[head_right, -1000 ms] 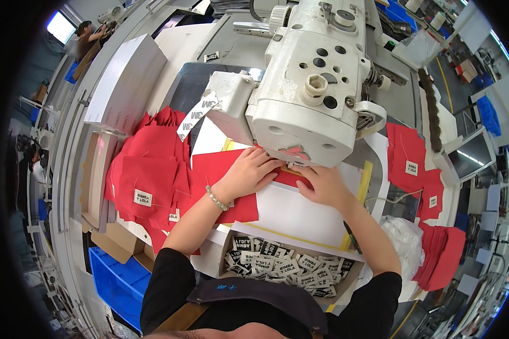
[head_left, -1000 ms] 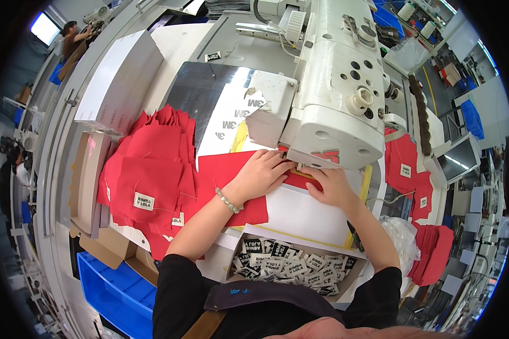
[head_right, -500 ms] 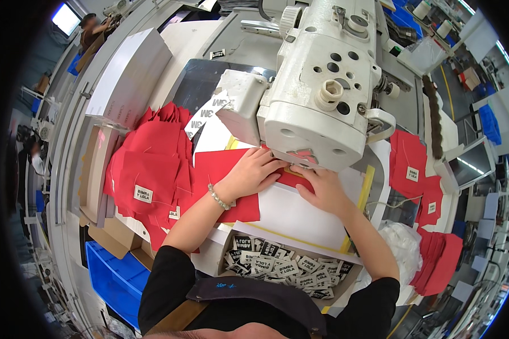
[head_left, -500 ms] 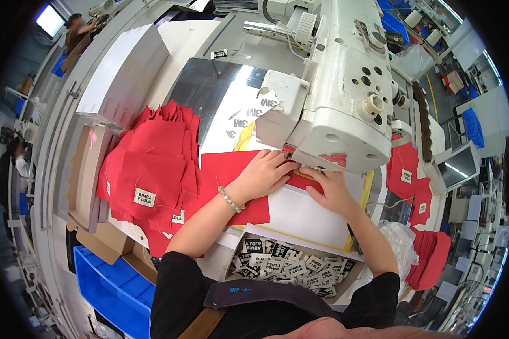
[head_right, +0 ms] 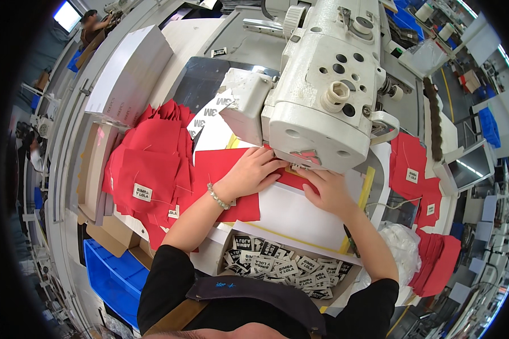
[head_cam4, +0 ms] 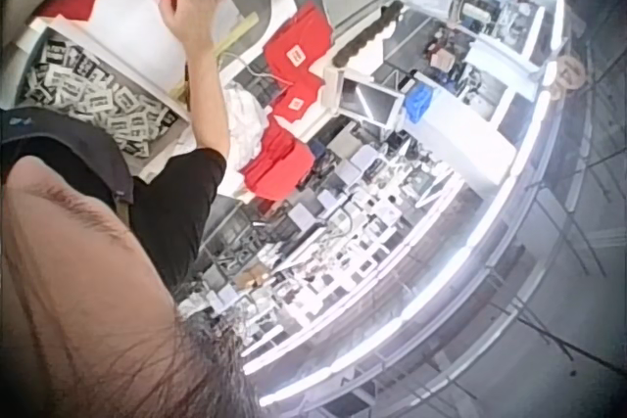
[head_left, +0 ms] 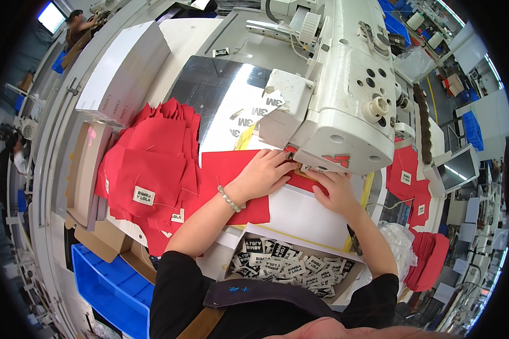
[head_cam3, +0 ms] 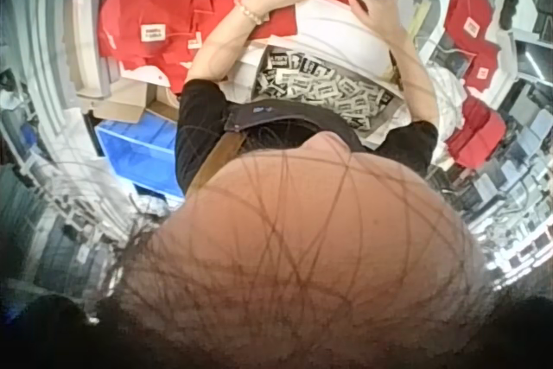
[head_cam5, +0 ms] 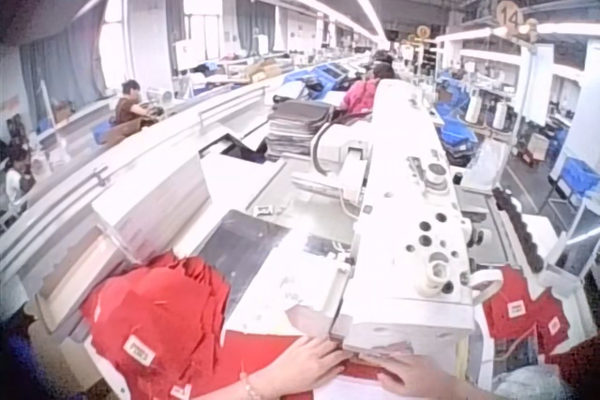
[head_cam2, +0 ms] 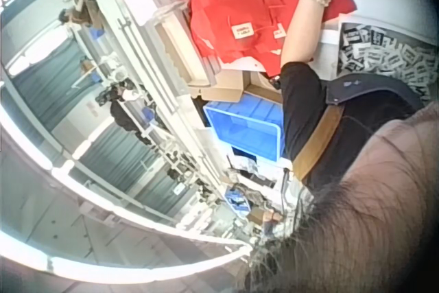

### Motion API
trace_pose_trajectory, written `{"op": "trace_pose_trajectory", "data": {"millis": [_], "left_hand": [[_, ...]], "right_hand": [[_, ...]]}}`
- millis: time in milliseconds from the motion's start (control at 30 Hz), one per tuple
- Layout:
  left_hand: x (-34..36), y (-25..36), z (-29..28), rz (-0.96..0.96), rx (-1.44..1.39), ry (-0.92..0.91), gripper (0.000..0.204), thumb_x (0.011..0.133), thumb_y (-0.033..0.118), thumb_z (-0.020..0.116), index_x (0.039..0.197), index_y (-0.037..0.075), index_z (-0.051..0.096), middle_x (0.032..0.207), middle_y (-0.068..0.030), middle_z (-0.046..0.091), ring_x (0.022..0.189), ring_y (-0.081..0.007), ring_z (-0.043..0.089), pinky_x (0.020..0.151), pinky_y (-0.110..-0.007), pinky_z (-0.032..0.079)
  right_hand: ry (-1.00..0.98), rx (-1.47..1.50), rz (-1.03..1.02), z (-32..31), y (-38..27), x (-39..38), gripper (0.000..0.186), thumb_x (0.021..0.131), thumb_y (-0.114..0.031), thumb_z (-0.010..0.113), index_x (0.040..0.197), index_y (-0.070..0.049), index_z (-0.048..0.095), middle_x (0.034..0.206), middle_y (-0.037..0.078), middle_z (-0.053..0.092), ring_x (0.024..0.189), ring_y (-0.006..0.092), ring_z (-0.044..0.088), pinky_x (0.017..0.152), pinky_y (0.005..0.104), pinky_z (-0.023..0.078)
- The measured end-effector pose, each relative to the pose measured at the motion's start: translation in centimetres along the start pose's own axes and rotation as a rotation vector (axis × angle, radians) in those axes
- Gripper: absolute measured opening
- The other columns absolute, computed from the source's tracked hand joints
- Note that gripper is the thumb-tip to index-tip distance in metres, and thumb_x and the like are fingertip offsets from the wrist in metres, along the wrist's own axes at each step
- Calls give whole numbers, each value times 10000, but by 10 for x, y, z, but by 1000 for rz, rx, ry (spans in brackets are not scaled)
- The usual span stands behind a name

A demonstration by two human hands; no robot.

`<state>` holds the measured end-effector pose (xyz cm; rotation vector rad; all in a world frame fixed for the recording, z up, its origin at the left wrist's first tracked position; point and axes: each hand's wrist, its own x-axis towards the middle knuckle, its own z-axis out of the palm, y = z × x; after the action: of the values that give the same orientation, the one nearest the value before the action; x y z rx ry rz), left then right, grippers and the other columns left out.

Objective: The person places small white labels onto red fabric pieces and sews them using an industrial sewing machine. They handle the fabric and labels by hand, aligning them under the needle, operating the machine, and cutting the thread with scissors. The finished pieces are stacked on the table.

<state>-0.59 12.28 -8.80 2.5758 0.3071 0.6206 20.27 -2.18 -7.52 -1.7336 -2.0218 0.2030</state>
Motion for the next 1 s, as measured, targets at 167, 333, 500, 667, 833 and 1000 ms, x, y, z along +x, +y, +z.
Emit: {"op": "trace_pose_trajectory", "data": {"millis": [167, 333, 500, 667, 833, 1000], "left_hand": [[1, 3, 2, 136, 104, 6, 294, 816, 184, 666, 1094, 90, 643, 1100, -42, 588, 1042, -207, 548, 931, -365, 424], [6, 8, 9, 197, 183, -11, 382, 837, 242, 644, 1182, 83, 599, 1180, -27, 577, 1087, -190, 529, 997, -372, 385], [6, 8, 12, 163, 219, -116, 458, 870, 327, 611, 1259, 91, 562, 1216, -19, 563, 1144, -179, 492, 1031, -392, 351], [9, 11, 8, 171, 296, -162, 459, 890, 359, 579, 1273, 106, 560, 1215, 2, 564, 1158, -172, 477, 1046, -398, 336], [14, 10, 3, 205, 288, -157, 473, 883, 368, 590, 1274, 104, 561, 1209, 3, 571, 1137, -180, 481, 1072, -404, 320], [7, 4, -5, 98, 166, -187, 495, 866, 387, 617, 1232, 56, 572, 1162, -55, 584, 1075, -217, 519, 1045, -389, 348]], "right_hand": [[123, -284, -198, -5, 8, -15, 371, 687, -197, 704, 1058, -189, 690, 1136, -52, 666, 982, 141, 569, 835, 368, 310], [147, -355, -236, -4, 8, -21, 347, 676, -207, 710, 1019, -175, 669, 1150, -47, 653, 1017, 118, 553, 811, 357, 301], [166, -349, -259, -7, 6, -20, 342, 679, -205, 710, 1012, -169, 642, 1150, -42, 652, 1014, 126, 559, 797, 355, 301], [134, -352, -222, -5, 6, -20, 327, 695, -216, 708, 1010, -171, 634, 1127, -46, 651, 1018, 124, 556, 768, 361, 309], [144, -385, -247, -5, 7, -19, 318, 697, -210, 709, 1004, -174, 635, 1099, -45, 647, 1017, 139, 551, 765, 373, 302], [246, -273, -82, -7, 16, -22, 314, 710, -193, 702, 1019, -184, 644, 1052, -55, 653, 1018, 160, 543, 806, 385, 284]]}}
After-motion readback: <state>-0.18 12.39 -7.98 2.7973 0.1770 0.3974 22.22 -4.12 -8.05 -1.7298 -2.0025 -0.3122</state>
